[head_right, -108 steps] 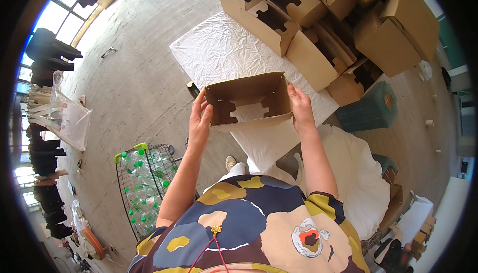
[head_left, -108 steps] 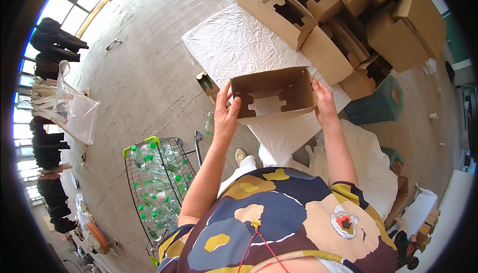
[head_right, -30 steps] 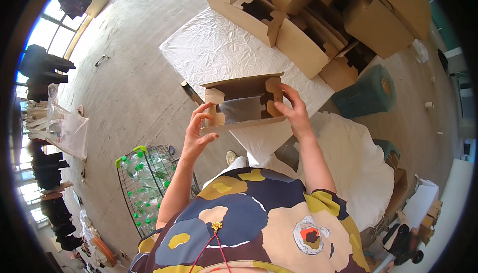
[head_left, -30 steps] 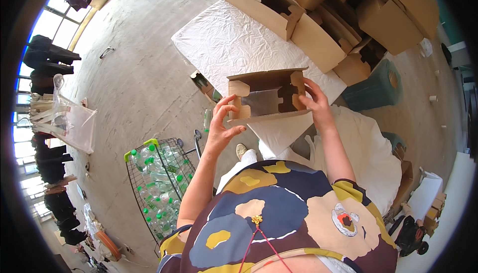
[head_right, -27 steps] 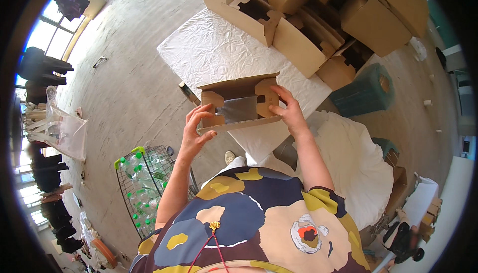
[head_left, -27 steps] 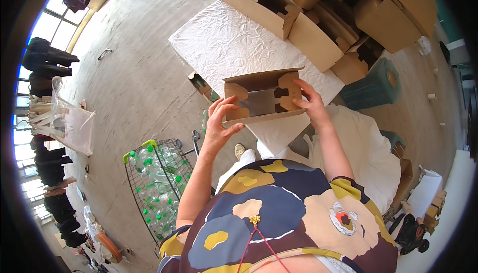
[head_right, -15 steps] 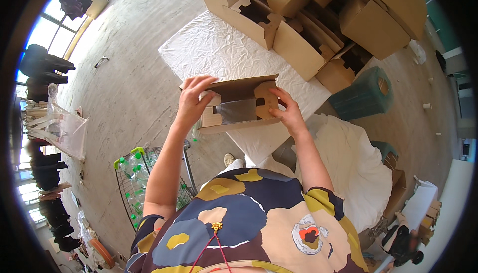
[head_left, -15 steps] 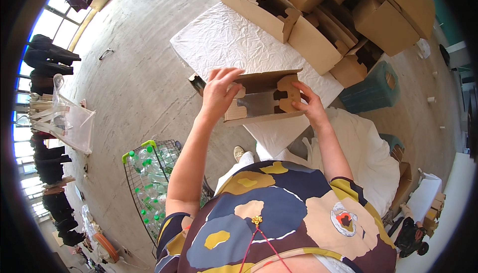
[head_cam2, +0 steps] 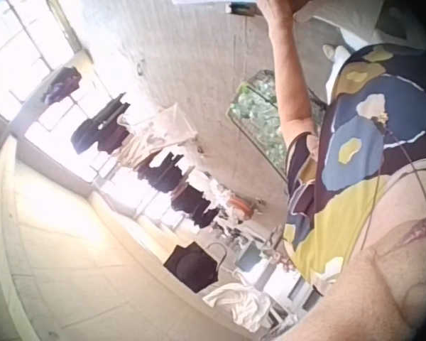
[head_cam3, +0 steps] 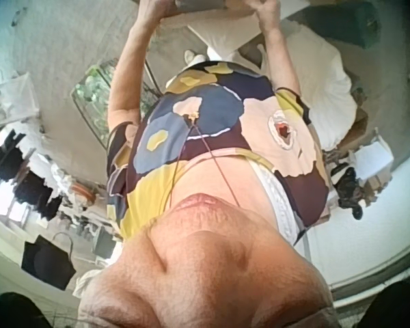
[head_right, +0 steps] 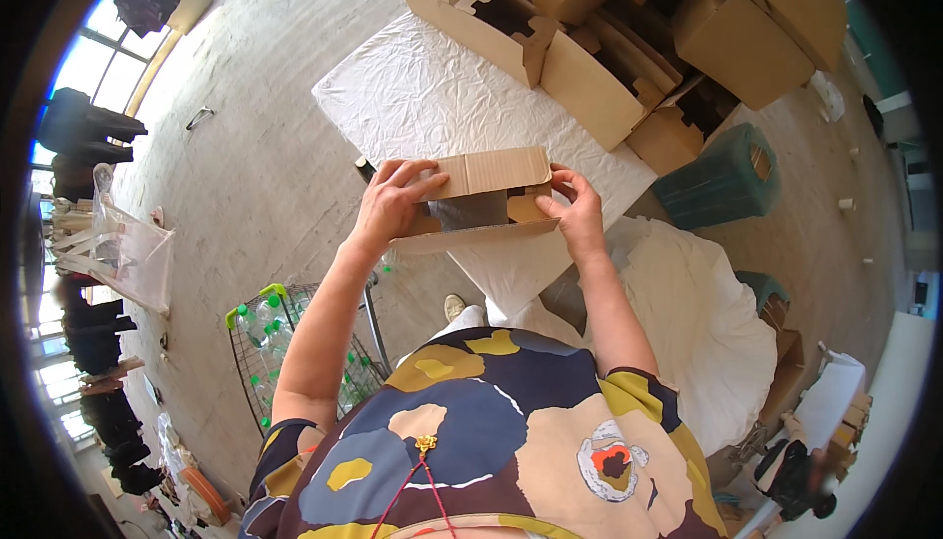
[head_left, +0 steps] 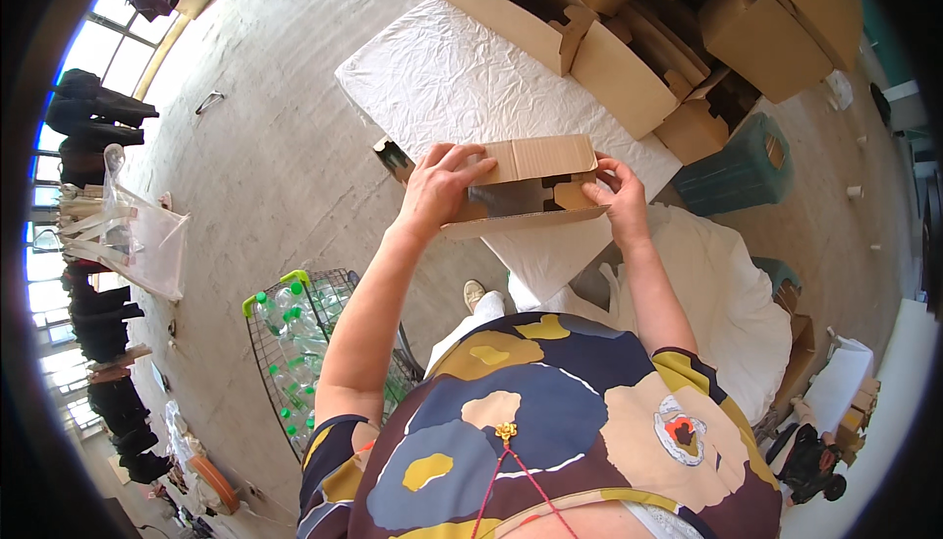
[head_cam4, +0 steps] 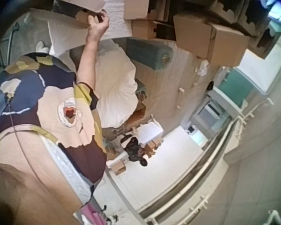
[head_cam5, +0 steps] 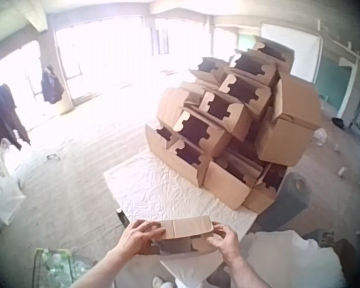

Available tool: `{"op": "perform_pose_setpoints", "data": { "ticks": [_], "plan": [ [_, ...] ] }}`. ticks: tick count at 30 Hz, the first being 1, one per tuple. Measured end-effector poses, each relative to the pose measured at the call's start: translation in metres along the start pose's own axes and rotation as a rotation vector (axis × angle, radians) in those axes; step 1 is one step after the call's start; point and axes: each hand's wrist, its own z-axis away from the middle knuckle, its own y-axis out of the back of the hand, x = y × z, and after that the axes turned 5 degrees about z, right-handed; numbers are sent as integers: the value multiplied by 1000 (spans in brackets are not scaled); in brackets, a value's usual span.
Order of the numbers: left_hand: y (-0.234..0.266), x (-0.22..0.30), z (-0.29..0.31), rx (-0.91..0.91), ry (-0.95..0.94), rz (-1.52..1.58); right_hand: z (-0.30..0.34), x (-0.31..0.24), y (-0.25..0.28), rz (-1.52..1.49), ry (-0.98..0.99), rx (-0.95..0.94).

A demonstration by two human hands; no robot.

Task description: The person places empty plastic bottles into cardboard boxes and folds the boxes closed by hand.

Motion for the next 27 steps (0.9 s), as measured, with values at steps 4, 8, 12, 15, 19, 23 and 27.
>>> {"op": "perform_pose_setpoints", "data": {
  "ticks": [4,8,12,15,19,23,27],
  "plan": [
    [-4,-2,4,24,1,112,-13,-11,4,124,186,35],
    [0,-6,2,-29,22,185,-35,-17,2,281,251,-105],
    [1,-12,4,-52,13,240,-40,-7,-3,152,62,-183],
    [0,-11,10,-6,50,276,-39,-3,-5,199,148,-158],
    [6,-4,27,210,261,453,-30,0,-8,177,153,-122],
    [12,12,48,255,646,877,-23,1,-9,158,139,-85],
    [11,19,60,64,706,1023,-18,-4,-7,304,169,-88]
  ]
}}
